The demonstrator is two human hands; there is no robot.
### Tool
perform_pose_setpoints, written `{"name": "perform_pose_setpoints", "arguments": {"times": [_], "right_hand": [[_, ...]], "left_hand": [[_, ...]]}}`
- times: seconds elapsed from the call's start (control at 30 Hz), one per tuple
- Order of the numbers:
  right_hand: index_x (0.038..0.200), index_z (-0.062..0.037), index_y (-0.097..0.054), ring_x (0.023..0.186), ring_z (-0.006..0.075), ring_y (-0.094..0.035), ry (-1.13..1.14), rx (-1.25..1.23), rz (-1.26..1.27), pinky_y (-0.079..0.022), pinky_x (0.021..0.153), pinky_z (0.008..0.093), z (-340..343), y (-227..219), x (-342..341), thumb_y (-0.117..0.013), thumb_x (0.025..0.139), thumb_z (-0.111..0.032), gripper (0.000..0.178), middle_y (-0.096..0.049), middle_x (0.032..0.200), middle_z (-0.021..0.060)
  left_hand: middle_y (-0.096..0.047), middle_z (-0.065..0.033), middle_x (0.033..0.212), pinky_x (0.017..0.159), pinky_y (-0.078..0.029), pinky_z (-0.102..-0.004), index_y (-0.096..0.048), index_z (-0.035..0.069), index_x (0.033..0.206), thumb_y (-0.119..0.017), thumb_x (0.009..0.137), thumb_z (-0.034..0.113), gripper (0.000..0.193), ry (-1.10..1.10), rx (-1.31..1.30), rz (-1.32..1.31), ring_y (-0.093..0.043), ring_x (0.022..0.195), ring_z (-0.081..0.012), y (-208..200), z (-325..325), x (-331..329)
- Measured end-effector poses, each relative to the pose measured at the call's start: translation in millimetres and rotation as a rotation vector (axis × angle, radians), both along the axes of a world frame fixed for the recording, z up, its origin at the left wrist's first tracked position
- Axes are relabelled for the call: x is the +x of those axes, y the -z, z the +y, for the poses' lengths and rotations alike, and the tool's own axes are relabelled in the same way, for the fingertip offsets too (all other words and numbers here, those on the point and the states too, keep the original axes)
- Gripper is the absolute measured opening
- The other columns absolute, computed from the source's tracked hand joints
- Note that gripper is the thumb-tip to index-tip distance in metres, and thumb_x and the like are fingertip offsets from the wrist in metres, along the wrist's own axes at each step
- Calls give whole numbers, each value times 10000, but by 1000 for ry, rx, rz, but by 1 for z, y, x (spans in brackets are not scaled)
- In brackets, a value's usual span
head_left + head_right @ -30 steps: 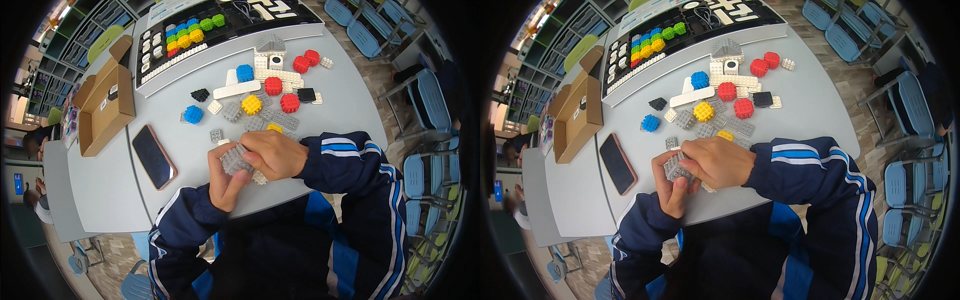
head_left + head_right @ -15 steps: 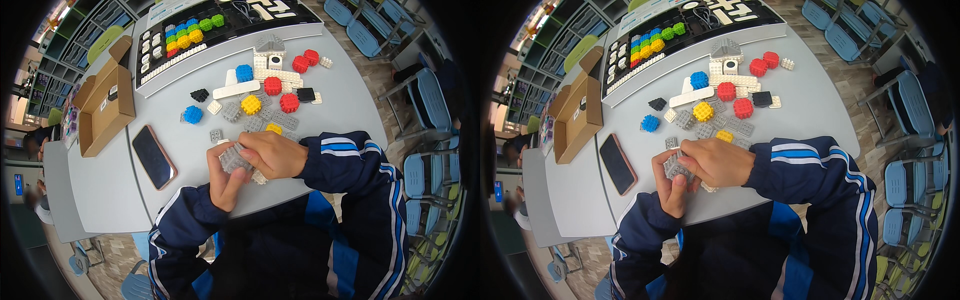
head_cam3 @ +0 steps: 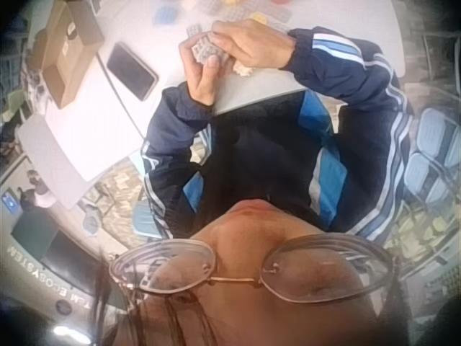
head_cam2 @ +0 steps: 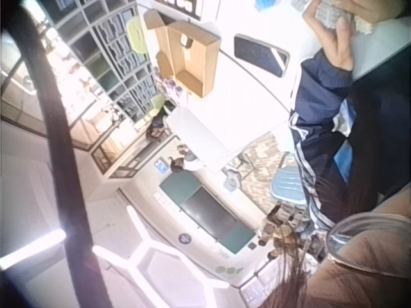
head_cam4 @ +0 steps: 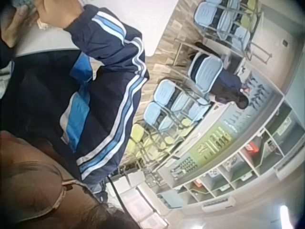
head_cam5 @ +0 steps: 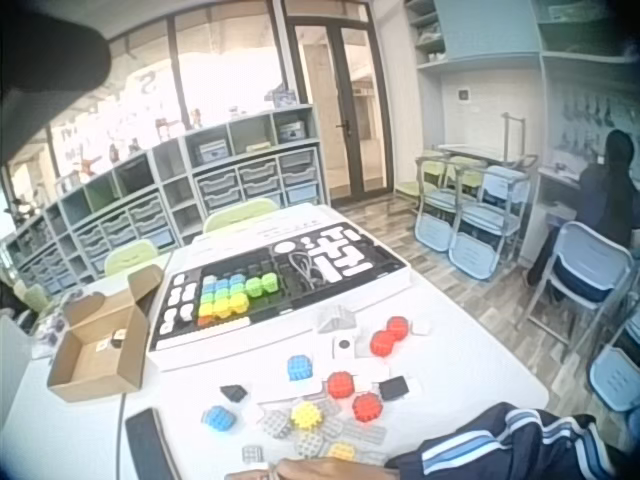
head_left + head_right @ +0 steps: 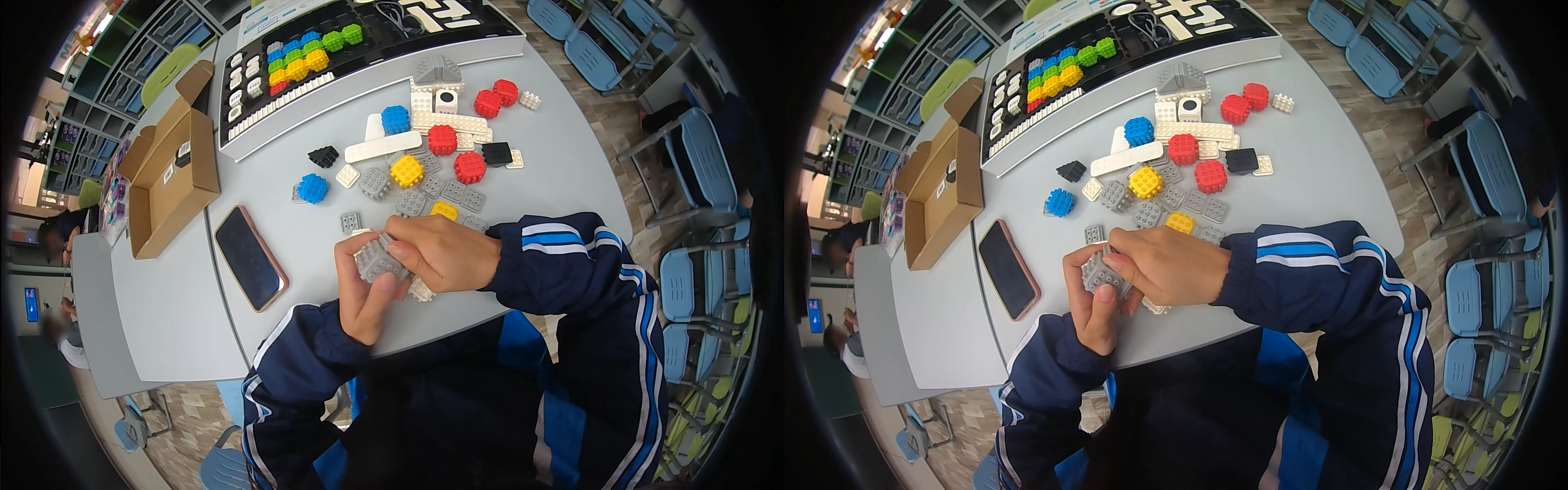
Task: The person assembles a structure using colorful interlocking plastic blocks on a table. They connect various pieces, including flat and spherical blocks, into a larger configuration, then disassemble the structure and place the pieces back into a tray.
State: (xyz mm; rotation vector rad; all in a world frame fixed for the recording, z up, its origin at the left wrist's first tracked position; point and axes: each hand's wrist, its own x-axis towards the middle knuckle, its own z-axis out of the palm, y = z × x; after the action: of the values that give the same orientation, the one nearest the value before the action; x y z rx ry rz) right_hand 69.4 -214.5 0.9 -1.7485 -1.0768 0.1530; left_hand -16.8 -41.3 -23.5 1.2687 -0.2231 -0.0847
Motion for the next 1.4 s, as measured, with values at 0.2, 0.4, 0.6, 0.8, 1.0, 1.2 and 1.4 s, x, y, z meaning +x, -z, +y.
{"name": "perform_pose_setpoints", "arguments": {"times": [0.2, 0.4, 0.6, 0.8, 1.0, 1.2, 1.4], "right_hand": [[891, 26, -542, 663, 434, -614, 85, 69, 291, -472, 590, 455, -7, -4, 6, -415, 1063, -252, 351, -605, 710, 212], [920, 29, -575, 675, 352, -585, 163, 115, 88, -446, 615, 408, -10, -15, 12, -488, 1044, -274, 338, -584, 759, 189], [1040, 19, -619, 869, 293, -556, 411, -44, -219, -452, 778, 367, -14, -15, 31, -636, 964, -248, 278, -606, 913, 139], [1178, 17, -613, 1118, 335, -491, 513, -271, -331, -394, 1001, 416, -20, 5, 44, -677, 919, -206, 348, -596, 1136, 156], [1222, -10, -621, 1120, 340, -500, 446, -184, -327, -396, 1014, 419, -16, -1, 37, -671, 913, -157, 346, -601, 1179, 146], [1052, -14, -689, 866, 299, -594, 359, -157, -288, -480, 791, 391, -22, -8, 41, -698, 892, -133, 200, -666, 930, 126], [1039, -15, -699, 786, 276, -593, 251, -35, -440, -467, 712, 377, -14, -4, 34, -746, 860, -157, 234, -654, 846, 117]], "left_hand": [[-507, -176, 1309, 734, -468, -307, -277, 2, 1436, -554, 999, 223, 562, 71, 29, -133, -529, 820, -145, 2, -1, -7], [-521, -149, 1276, 874, -462, -305, -325, 5, 1411, -609, 964, 247, 582, 47, 164, -146, -556, 963, -156, 16, 12, -6], [-572, -132, 1124, 810, -473, -303, -336, 31, 1394, -653, 947, 243, 588, -60, 90, -158, -574, 882, -164, 11, 9, -6], [-582, -152, 1074, 660, -469, -294, -271, 67, 1426, -634, 975, 205, 595, -149, -101, -39, -557, 700, -159, -3, -1, 10], [-600, -181, 1113, 658, -477, -280, -291, 76, 1423, -595, 1000, 193, 534, -190, -68, -74, -578, 718, -164, -8, 0, 13], [-655, -232, 1166, 688, -489, -254, -352, 88, 1335, -570, 1008, 436, 525, -383, 126, -185, -625, 826, -163, -3, 18, 33], [-664, -244, 1118, 675, -495, -277, -373, 113, 1333, -434, 974, 646, 645, -311, 96, -173, -636, 810, -194, -13, 22, 36]]}}
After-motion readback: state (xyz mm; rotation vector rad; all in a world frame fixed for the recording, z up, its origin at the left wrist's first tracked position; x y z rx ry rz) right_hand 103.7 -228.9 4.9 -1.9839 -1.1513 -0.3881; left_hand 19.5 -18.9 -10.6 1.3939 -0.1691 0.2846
